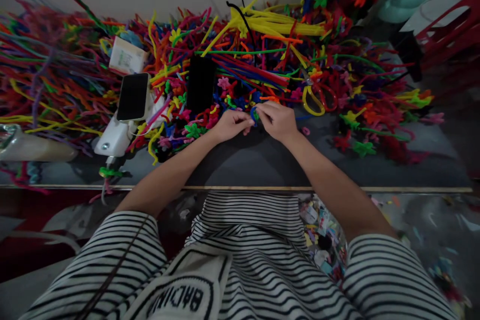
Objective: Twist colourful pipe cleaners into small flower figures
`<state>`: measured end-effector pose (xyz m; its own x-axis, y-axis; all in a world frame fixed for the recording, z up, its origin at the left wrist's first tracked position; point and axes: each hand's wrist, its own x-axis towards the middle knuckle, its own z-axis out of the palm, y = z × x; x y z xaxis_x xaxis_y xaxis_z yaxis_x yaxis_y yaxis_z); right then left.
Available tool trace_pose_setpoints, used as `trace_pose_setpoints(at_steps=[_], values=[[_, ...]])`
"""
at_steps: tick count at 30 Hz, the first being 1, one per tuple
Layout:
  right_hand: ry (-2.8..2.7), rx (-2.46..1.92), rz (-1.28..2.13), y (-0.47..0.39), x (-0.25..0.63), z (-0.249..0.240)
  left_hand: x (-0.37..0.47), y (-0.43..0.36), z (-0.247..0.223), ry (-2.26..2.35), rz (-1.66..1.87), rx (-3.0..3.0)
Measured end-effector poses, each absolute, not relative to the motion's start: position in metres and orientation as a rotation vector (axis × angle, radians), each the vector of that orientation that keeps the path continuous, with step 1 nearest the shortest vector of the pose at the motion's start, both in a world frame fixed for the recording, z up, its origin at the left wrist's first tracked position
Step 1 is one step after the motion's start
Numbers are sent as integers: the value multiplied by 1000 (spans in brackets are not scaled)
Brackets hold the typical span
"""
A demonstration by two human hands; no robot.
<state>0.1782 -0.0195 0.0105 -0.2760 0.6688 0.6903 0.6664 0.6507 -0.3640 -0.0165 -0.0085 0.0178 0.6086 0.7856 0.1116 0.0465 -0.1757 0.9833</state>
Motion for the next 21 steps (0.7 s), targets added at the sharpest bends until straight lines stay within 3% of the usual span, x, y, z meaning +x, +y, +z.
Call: trace_pose_setpoints(at_steps=[10, 21], values=[[-1860, -1188, 27, -13, 186, 14, -10, -6, 8, 779, 1040, 1219], [-1805, -1185, -85, -8, 189, 14, 2, -13, 18, 910, 983, 1016]])
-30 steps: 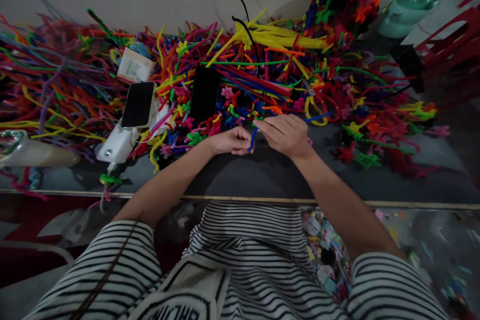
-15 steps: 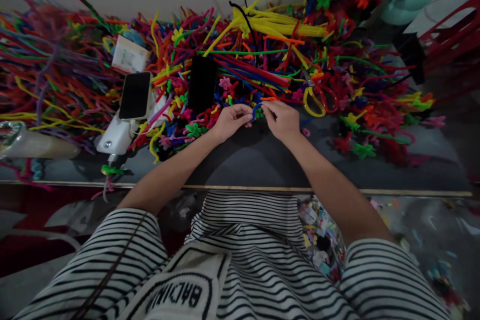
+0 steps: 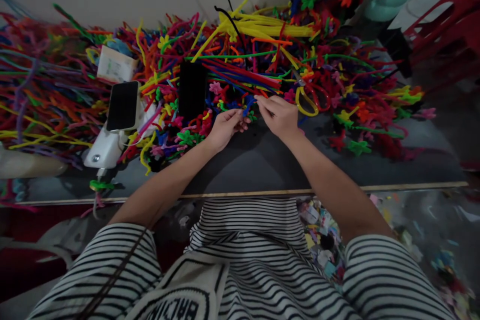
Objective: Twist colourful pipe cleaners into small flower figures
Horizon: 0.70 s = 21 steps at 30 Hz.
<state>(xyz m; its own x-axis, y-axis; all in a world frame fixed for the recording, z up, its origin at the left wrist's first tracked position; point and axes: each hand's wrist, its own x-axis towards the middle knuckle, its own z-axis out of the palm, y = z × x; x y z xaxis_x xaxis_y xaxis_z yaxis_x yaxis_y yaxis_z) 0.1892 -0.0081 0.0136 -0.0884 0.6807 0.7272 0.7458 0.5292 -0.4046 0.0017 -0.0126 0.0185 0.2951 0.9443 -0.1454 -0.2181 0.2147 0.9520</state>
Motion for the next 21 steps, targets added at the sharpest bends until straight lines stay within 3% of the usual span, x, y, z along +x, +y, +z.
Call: trace_pose_setpoints(at_steps=[11, 21], values=[[-1844, -1224, -274, -12, 195, 17, -3, -9, 18, 821, 1005, 968], [-1871, -1221, -194, -15, 192, 19, -7, -1, 9, 896, 1180, 1008]])
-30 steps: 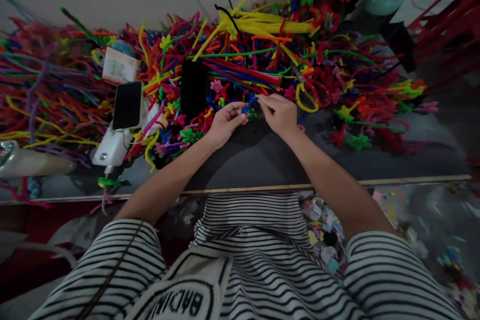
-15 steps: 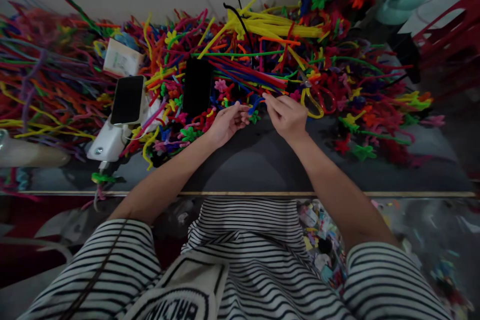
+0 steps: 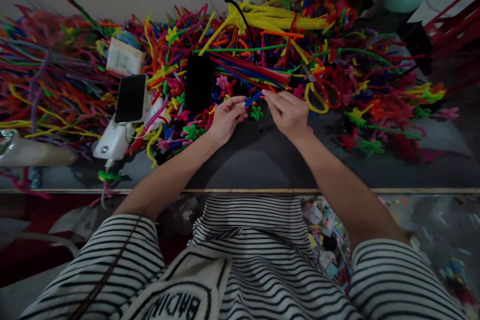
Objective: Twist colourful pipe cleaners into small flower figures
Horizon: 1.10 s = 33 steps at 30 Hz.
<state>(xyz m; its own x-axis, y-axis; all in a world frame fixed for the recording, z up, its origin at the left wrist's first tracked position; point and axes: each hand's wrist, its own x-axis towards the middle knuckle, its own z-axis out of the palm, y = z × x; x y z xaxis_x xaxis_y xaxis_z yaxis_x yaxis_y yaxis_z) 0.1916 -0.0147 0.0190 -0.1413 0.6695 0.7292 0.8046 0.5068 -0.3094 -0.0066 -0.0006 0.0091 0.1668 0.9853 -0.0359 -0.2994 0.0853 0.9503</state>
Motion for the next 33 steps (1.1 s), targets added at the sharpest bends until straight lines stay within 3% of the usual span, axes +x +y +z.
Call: trace_pose_setpoints(at_steps=[5, 13, 26, 33], values=[[-1804, -1202, -73, -22, 185, 25, -6, -5, 10, 929, 1168, 1064], [-1653, -1160, 464, -19, 169, 15, -4, -13, 9, 879, 1227, 1324], [-1921, -1028, 404, -28, 168, 25, -4, -12, 11, 917, 1287, 1203], [-1717, -1094, 445, -27, 165, 22, -2, -14, 13, 955, 1246, 1209]])
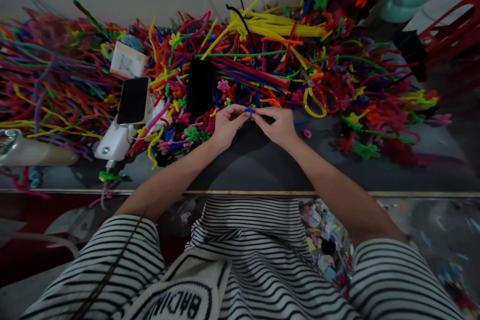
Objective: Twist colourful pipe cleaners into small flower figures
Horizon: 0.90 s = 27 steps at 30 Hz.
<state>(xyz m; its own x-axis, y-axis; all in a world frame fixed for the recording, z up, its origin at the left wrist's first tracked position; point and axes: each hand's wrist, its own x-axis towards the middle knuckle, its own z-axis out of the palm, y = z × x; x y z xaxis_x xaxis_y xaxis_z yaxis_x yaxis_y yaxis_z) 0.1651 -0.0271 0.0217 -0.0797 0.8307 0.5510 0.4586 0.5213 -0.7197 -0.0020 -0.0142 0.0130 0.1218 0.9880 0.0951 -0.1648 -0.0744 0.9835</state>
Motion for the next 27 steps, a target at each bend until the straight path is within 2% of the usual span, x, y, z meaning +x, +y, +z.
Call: trace_pose_setpoints(at_steps=[10, 27], values=[[-1870, -1138, 553, -21, 178, 24, -15, -12, 17, 989, 1231, 1909], [-1612, -1159, 737, -14, 166, 8, -5, -16, 15, 1121, 1244, 1612]])
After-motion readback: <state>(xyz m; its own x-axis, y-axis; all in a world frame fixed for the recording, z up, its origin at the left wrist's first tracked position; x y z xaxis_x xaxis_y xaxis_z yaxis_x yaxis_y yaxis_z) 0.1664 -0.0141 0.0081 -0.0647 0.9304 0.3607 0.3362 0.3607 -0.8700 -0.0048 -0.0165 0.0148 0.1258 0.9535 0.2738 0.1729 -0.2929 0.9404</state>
